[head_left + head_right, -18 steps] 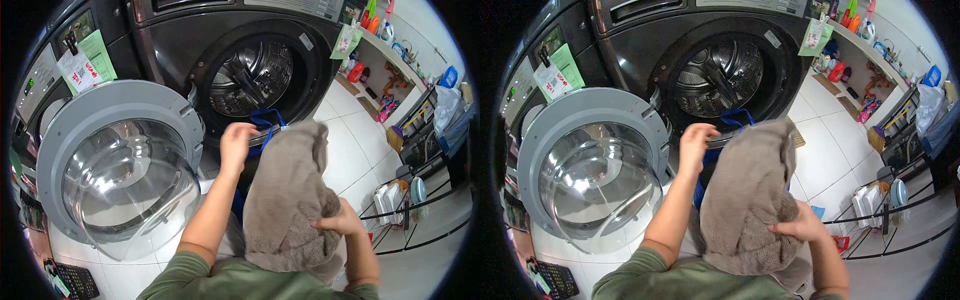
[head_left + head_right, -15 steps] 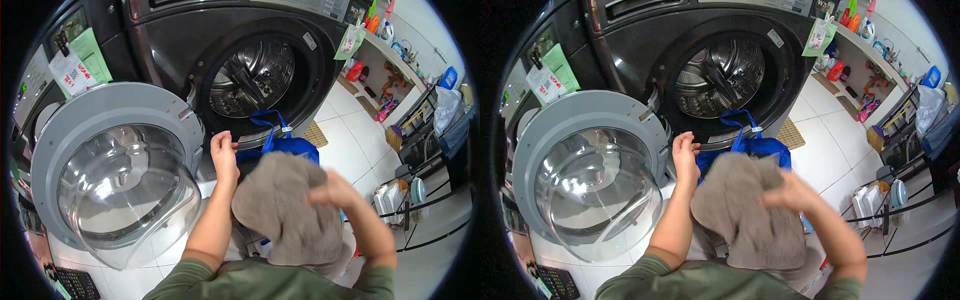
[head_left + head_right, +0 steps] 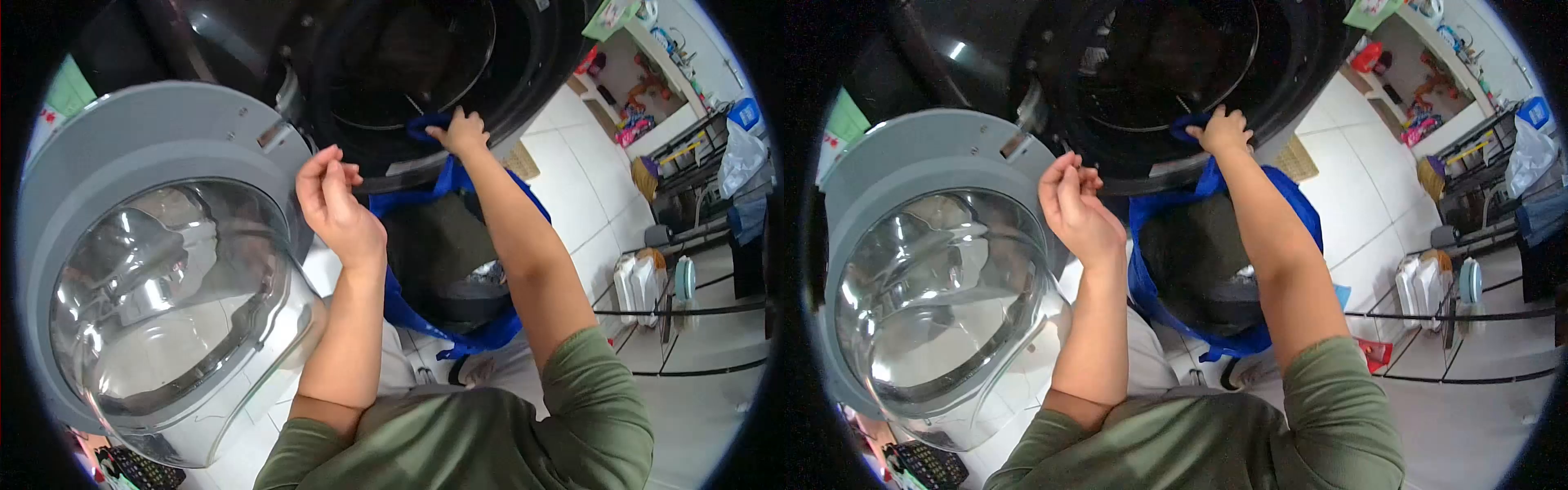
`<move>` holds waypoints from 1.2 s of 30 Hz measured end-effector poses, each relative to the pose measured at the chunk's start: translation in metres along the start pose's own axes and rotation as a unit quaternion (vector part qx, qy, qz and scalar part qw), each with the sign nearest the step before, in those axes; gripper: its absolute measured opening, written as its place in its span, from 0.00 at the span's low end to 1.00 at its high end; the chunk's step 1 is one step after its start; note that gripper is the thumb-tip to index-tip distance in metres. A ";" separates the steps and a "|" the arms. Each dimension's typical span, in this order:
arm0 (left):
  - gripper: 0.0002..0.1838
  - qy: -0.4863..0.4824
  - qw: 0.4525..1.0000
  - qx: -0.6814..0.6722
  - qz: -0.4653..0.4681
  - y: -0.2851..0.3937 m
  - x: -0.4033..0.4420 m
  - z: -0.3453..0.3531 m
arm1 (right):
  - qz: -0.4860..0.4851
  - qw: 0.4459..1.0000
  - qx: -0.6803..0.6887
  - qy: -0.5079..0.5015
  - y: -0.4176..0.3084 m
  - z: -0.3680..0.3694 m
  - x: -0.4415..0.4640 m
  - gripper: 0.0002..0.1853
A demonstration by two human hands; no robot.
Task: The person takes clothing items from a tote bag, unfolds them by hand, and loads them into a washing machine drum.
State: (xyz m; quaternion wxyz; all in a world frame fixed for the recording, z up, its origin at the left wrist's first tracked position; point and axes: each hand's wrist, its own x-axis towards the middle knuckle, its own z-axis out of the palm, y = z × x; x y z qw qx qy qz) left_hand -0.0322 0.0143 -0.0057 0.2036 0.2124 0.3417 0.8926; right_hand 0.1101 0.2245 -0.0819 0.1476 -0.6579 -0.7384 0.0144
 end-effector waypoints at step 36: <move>0.50 -0.567 0.712 0.317 -0.266 -0.016 -0.037 -0.007 | 0.007 0.833 0.549 0.064 0.079 -0.292 -0.165 0.15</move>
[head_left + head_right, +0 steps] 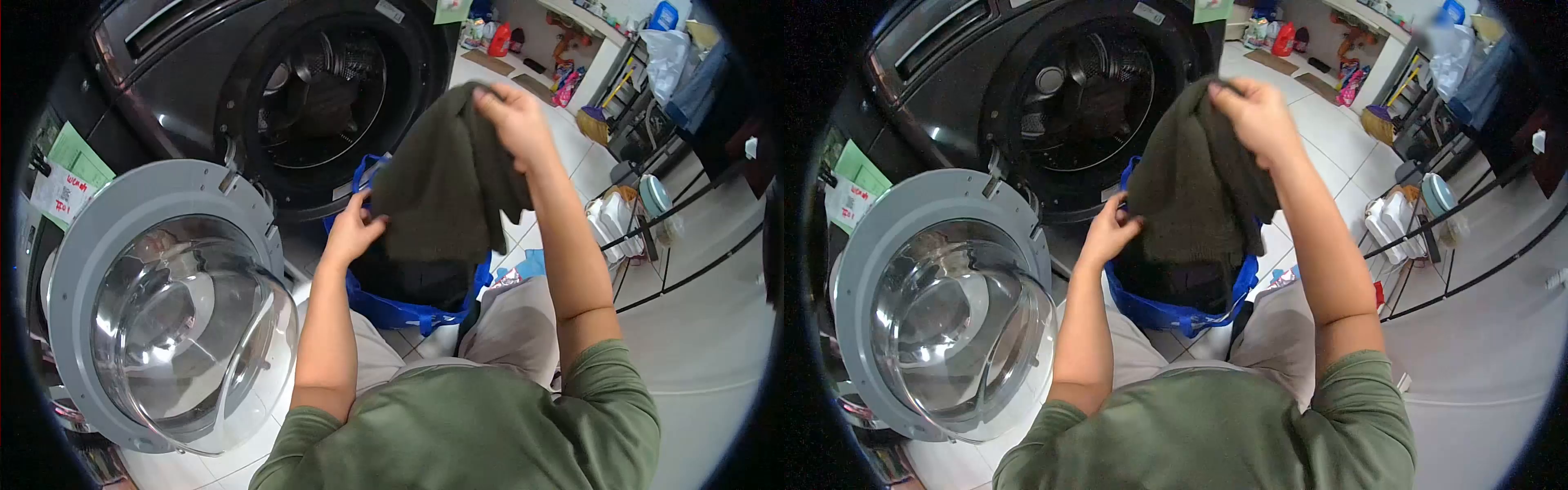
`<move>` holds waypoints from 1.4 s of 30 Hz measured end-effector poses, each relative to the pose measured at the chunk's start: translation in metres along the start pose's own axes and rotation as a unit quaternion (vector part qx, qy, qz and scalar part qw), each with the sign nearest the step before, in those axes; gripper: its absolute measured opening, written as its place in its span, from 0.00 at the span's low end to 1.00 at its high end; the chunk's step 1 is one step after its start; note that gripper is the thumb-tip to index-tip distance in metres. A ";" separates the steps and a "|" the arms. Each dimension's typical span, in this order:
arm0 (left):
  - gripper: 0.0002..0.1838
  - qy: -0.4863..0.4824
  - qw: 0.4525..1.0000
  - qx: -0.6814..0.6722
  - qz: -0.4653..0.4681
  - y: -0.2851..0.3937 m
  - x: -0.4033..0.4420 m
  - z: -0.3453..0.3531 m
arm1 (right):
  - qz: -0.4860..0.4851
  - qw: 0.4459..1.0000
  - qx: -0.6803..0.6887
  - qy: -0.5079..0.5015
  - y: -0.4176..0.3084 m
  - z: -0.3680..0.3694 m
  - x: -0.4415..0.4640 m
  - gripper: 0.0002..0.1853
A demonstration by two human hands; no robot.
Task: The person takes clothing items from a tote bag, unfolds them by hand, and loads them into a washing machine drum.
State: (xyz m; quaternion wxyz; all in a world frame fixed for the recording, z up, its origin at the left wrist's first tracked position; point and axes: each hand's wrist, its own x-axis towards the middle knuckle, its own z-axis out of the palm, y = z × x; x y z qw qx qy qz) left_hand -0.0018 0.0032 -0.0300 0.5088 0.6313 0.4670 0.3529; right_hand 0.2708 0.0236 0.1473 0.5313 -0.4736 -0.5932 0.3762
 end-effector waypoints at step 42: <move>0.11 0.116 0.944 -0.304 -0.060 -0.001 -0.083 0.062 | -0.306 0.821 -0.213 -0.432 0.143 0.020 -0.117 0.20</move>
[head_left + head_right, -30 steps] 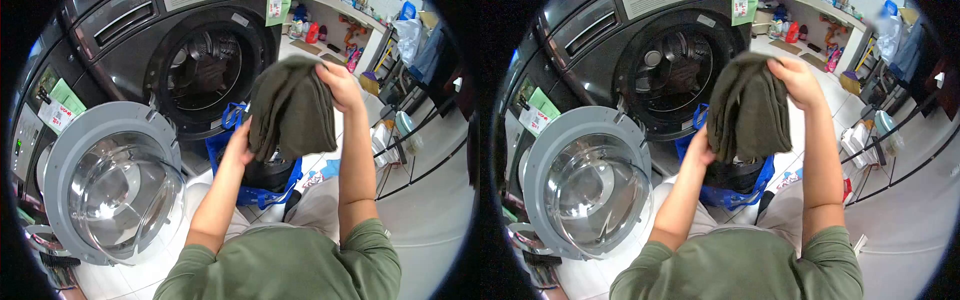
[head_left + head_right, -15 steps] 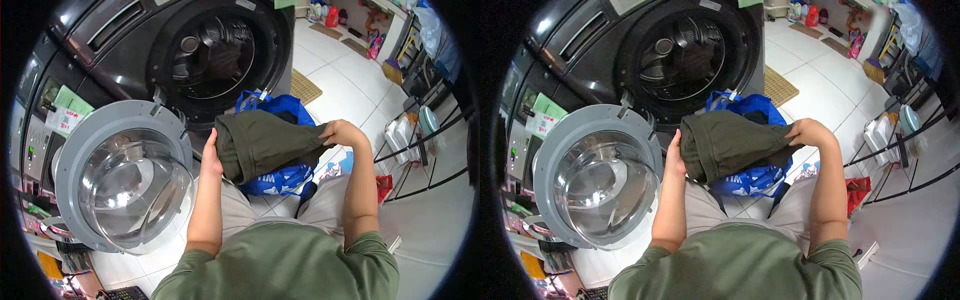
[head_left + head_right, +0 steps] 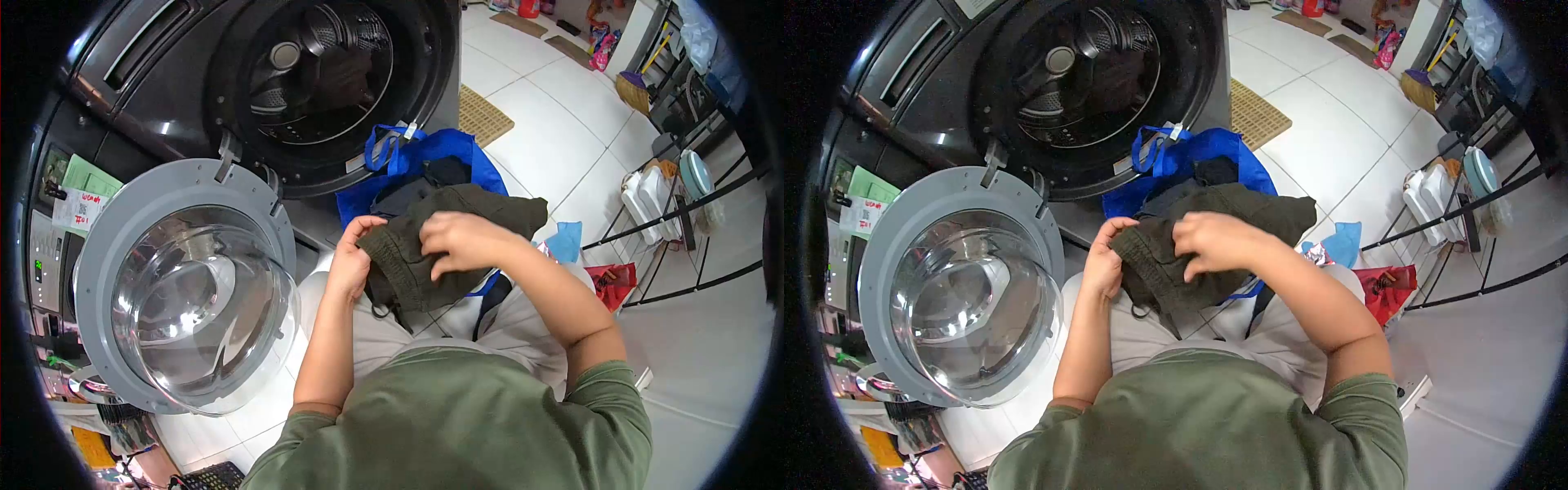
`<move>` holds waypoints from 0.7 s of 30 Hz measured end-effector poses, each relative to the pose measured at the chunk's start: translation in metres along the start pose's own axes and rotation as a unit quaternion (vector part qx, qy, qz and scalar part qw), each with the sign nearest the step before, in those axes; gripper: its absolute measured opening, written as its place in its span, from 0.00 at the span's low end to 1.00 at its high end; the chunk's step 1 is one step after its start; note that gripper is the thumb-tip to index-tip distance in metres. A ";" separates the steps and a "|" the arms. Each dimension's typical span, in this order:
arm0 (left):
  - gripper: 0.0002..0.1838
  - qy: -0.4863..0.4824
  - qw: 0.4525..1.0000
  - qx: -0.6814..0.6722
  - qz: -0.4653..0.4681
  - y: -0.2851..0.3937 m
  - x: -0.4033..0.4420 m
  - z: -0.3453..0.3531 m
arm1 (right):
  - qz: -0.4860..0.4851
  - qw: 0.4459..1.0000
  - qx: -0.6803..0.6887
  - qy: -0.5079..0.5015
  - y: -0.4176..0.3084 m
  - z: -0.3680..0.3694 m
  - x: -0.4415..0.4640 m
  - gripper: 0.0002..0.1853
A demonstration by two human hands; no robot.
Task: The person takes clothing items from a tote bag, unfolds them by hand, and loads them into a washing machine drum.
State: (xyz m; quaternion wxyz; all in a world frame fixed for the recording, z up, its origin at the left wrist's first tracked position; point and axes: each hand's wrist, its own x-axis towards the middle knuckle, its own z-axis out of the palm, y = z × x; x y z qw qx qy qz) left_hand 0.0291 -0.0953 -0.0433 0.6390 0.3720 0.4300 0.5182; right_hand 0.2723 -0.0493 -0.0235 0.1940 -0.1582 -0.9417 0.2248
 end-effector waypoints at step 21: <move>0.13 0.121 0.970 0.138 0.162 0.042 0.062 0.069 | 0.313 0.792 0.003 -0.525 0.006 -0.012 -0.028 0.39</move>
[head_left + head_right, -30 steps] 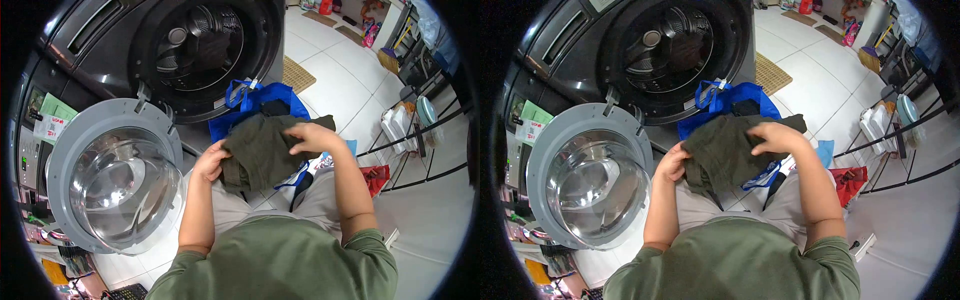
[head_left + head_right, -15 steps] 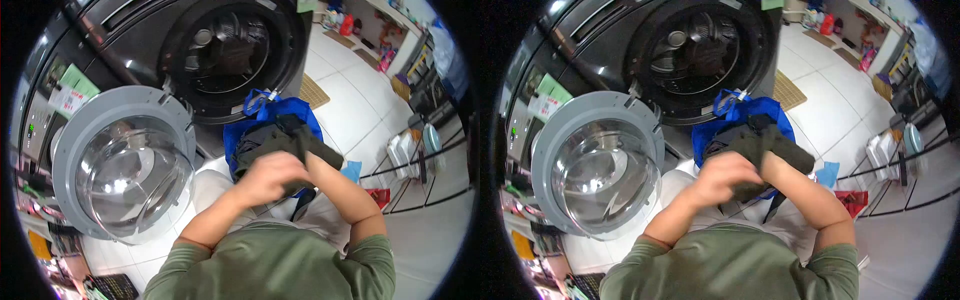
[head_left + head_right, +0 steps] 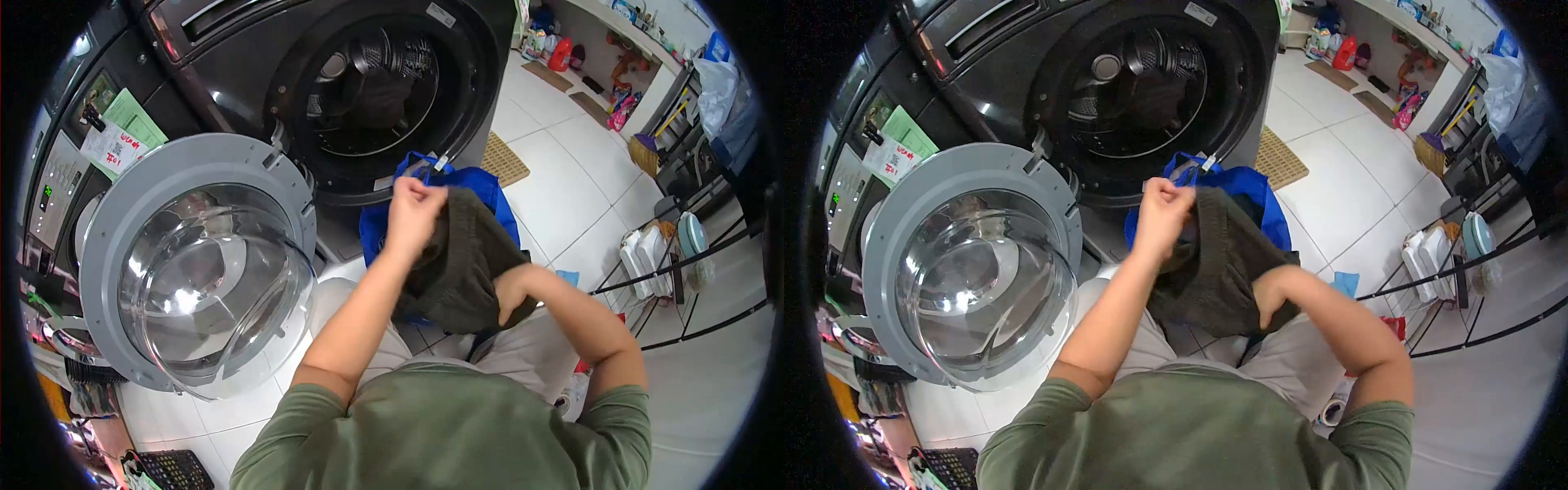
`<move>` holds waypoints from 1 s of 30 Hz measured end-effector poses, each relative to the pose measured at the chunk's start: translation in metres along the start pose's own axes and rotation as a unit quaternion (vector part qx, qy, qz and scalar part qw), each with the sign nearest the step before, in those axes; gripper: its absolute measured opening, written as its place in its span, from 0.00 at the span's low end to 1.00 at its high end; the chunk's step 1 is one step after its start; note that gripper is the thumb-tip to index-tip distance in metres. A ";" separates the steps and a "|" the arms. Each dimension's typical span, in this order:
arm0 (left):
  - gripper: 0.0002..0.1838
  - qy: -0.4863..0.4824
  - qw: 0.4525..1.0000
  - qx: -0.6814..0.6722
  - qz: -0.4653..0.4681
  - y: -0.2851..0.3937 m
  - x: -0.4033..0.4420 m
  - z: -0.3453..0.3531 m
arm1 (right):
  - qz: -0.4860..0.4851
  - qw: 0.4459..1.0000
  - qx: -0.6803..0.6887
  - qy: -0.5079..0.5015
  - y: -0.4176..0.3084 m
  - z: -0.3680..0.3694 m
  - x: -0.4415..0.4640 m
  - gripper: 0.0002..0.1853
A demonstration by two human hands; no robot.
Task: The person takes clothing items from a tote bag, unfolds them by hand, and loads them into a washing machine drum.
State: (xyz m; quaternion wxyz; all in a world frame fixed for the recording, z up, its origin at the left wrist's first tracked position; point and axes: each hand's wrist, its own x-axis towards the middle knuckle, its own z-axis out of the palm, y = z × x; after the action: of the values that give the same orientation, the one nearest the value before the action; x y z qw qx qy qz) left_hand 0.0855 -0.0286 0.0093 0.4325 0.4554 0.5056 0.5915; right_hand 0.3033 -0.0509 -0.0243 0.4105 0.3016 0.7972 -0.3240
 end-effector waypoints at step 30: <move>0.26 -0.324 0.930 0.173 0.035 0.080 -0.039 -0.032 | -0.164 0.615 0.324 0.700 -0.098 -0.042 -0.015 0.13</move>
State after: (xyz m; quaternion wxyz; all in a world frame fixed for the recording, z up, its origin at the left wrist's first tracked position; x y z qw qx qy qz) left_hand 0.0588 -0.0820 0.0822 0.4663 0.7071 0.4162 0.3306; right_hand 0.2179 -0.0816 0.0345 -0.4562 0.4146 0.7219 -0.3143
